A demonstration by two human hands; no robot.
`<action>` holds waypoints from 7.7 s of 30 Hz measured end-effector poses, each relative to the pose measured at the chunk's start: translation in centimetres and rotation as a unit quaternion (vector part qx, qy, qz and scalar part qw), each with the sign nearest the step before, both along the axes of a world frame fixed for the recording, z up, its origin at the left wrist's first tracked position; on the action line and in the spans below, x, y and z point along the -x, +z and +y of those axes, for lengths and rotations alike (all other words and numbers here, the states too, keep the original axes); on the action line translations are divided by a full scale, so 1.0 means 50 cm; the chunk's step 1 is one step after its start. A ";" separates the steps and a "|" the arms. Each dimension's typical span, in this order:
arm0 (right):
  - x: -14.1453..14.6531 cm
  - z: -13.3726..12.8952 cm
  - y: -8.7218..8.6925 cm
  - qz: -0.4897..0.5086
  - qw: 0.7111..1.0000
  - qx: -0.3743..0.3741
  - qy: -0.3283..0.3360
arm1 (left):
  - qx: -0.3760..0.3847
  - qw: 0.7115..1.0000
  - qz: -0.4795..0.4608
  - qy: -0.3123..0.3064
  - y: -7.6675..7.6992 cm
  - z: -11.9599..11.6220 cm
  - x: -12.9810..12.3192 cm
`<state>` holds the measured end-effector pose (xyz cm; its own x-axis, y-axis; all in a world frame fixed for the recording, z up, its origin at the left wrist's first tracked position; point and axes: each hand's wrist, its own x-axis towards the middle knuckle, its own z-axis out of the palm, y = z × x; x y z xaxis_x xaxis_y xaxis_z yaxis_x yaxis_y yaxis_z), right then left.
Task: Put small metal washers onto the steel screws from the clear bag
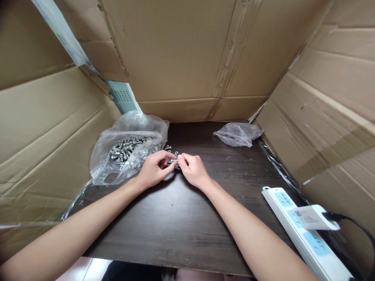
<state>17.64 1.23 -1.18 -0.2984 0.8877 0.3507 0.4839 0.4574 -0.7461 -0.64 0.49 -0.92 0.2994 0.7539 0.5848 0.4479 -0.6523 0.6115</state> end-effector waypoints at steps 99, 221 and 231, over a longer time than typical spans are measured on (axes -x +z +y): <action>-0.006 -0.003 0.004 0.021 0.999 0.023 0.041 | 0.003 1.000 0.011 0.009 -0.003 0.000 0.002; -0.008 -0.004 0.008 0.027 0.998 0.032 0.054 | 0.006 0.999 0.014 0.036 0.000 0.000 0.002; -0.007 -0.003 0.009 0.022 0.998 0.024 0.053 | 0.007 0.999 0.016 0.031 -0.001 0.001 0.002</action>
<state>18.00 1.11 -0.76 -0.3769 0.8677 0.3241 0.4012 0.4683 -0.7873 -0.72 0.54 -0.96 0.2702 0.7793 0.5654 0.5072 -0.6144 0.6044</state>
